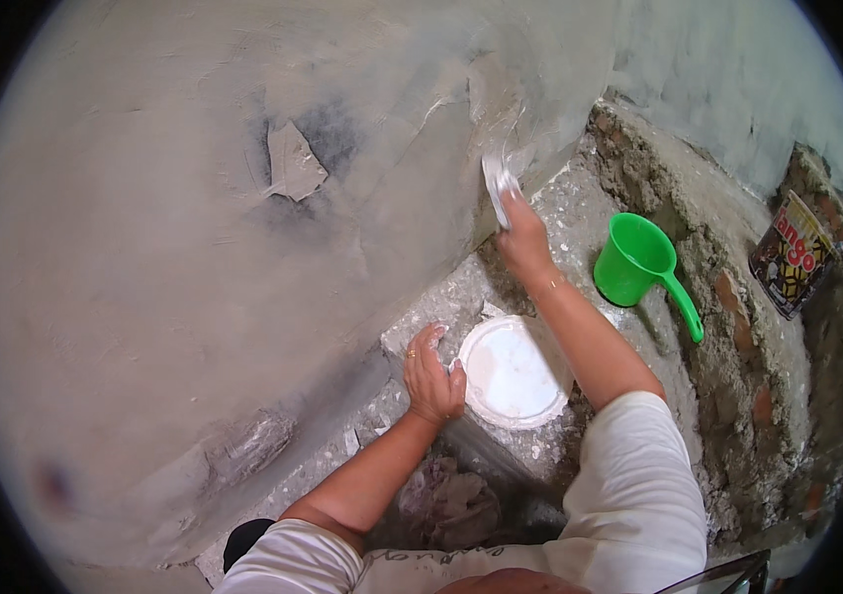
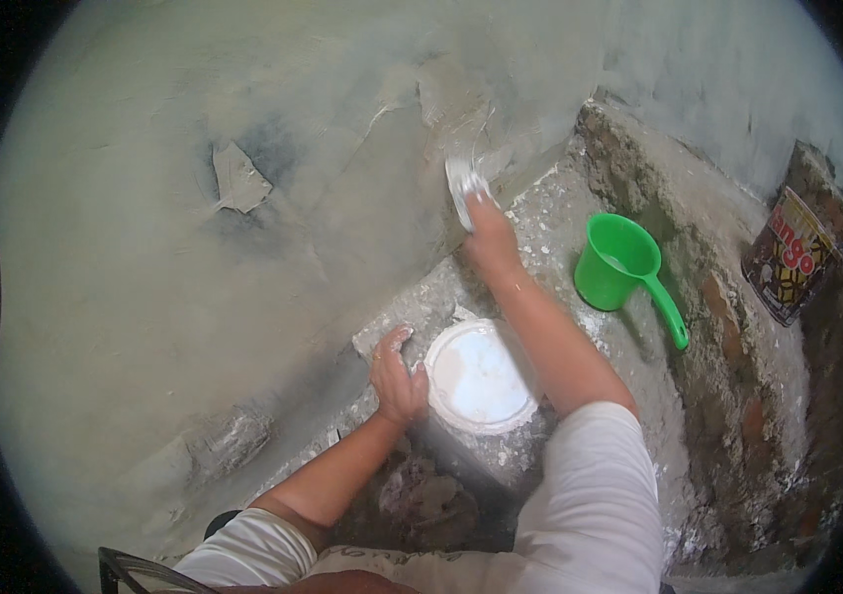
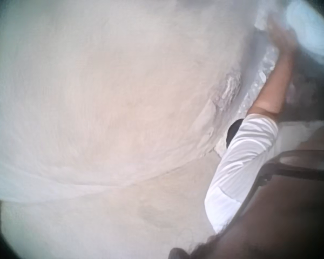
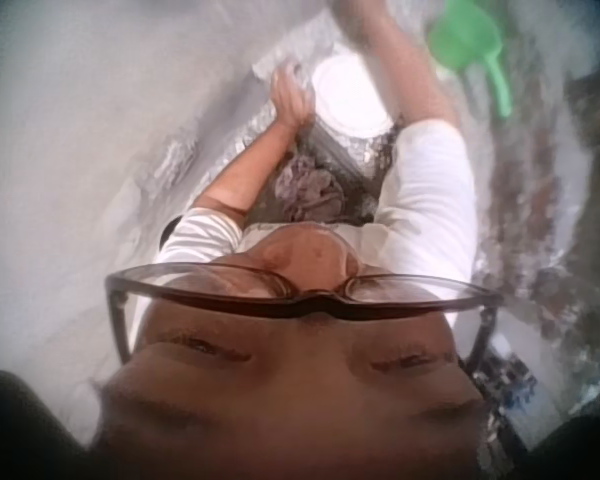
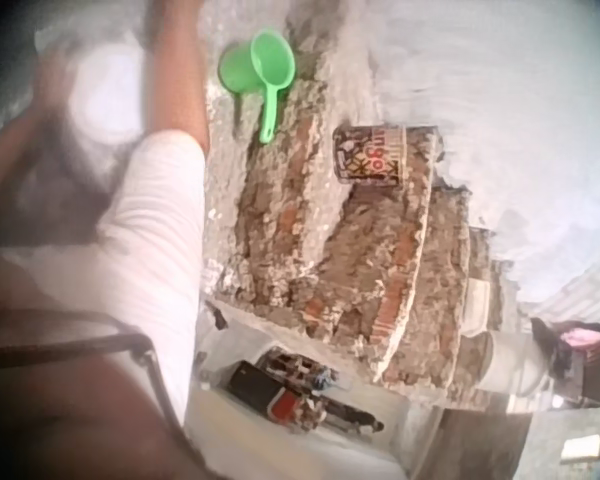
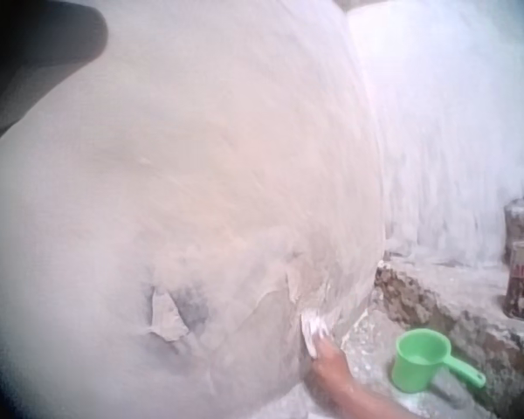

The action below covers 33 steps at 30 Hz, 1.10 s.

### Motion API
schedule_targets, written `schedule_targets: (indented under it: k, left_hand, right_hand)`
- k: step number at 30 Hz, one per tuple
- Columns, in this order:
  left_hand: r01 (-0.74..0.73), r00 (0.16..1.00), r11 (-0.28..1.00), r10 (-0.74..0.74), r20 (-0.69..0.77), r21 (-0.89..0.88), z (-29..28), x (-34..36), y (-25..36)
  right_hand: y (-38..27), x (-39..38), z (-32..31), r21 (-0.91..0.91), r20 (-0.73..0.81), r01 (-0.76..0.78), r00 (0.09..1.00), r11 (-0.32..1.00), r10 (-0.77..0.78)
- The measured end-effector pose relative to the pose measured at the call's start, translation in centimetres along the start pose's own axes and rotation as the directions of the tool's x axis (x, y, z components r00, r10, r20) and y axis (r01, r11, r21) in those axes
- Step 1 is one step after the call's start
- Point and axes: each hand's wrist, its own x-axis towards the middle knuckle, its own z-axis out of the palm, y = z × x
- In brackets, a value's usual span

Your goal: The person applies white plaster to a damaged wall section using a small scraper tool, gathering more material from a plastic plate and smoothing it over the surface before rinsing the tool in a green pitcher.

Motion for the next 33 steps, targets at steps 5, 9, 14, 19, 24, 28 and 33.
schedule_targets:
  k: [5,9,14,19,24,28,33]
  left_hand:
    - [0.01,1.0,1.0,-0.009,0.013,-0.025,0.0,0.0,0.6]
    - [-0.023,1.0,1.0,0.023,0.009,-0.02,0.2,0.0,0.4]
    - [-0.008,1.0,1.0,0.008,0.005,-0.024,0.3,0.0,0.4]
    - [-0.009,1.0,1.0,0.009,0.003,-0.009,0.0,0.1,0.3]
    - [0.02,0.999,0.998,-0.018,0.031,-0.053,0.0,-0.3,0.5]
    - [0.021,0.999,0.999,-0.019,0.038,-0.044,0.2,0.0,0.6]
    - [0.012,0.999,0.999,-0.011,0.037,-0.038,0.0,0.0,0.4]
  right_hand:
    - [0.3,0.4,-3.9,-0.077,-0.08,-0.134,0.989,0.988,0.128]
    - [-0.7,7.8,-4.4,-0.039,-0.349,-0.059,0.936,0.997,0.042]
    - [1.7,9.3,-1.8,-0.139,-0.21,-0.138,0.972,0.981,0.107]
    - [2.2,-0.6,-0.3,-0.123,0.04,-0.251,0.965,0.96,0.257]
    - [1.5,-1.0,-3.1,0.056,-0.063,-0.308,0.948,0.95,0.311]
    - [-1.4,5.4,-4.1,0.159,-0.294,-0.132,0.94,0.978,0.174]
    - [-5.1,7.6,-1.4,-0.208,-0.234,0.183,0.945,0.961,-0.231]
